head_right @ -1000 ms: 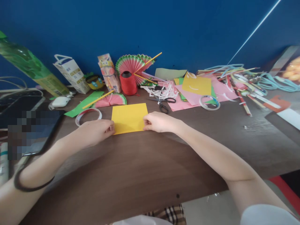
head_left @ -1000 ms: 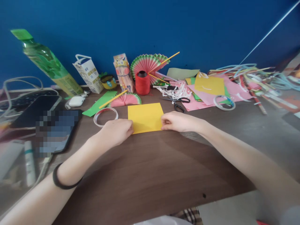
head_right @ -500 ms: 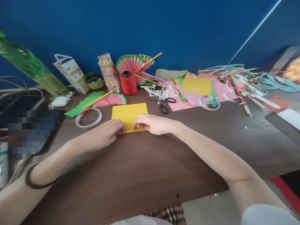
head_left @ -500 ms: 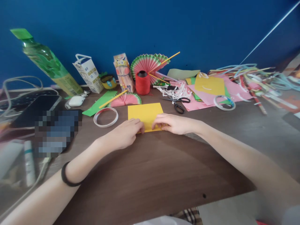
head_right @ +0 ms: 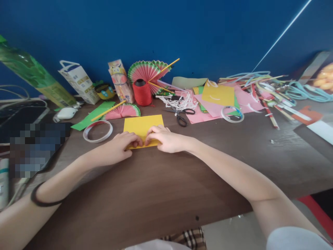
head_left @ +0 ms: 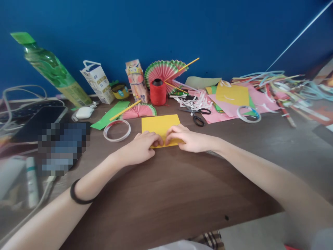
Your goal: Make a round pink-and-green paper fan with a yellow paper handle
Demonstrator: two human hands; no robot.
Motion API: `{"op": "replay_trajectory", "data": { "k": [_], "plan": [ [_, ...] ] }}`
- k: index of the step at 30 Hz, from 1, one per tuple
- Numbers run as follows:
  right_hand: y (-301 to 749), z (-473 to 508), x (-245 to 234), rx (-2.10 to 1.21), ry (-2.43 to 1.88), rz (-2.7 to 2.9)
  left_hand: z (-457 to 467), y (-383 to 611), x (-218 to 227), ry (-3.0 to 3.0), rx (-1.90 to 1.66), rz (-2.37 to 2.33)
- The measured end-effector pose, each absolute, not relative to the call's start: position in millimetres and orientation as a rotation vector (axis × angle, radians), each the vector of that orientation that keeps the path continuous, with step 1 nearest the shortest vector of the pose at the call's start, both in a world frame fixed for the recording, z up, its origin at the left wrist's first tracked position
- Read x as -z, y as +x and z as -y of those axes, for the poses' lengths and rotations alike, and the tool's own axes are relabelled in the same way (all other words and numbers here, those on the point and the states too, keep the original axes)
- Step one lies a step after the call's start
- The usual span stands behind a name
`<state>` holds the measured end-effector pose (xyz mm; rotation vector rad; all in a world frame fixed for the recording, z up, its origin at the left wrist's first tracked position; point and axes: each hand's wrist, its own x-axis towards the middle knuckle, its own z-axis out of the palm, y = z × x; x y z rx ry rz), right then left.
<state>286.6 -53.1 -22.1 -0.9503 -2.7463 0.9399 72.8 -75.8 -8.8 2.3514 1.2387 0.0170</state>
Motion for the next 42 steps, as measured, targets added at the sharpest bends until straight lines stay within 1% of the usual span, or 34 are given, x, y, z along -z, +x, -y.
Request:
{"op": "replay_trajectory", "data": {
  "k": [5,12,17,24,37,42],
  "plan": [
    [289,52,14,-0.862,-1.097,2.785,77,68,4,2.431,-0.027,-1.285],
    [299,50,4,-0.813,-1.226,2.834,80,57,0,2.509,0.125,-1.454],
    [301,51,0,-0.817,-1.295,2.847,79,54,2,2.483,0.150,-1.484],
    [303,45,5,-0.841,-1.242,2.820,73,51,3,2.428,0.136,-1.437],
    [305,43,6,-0.821,-1.217,2.826,74,50,5,2.635,0.065,-1.358],
    [306,42,7,-0.729,-1.139,2.853,73,51,3,2.567,0.071,-1.379]
  ]
}}
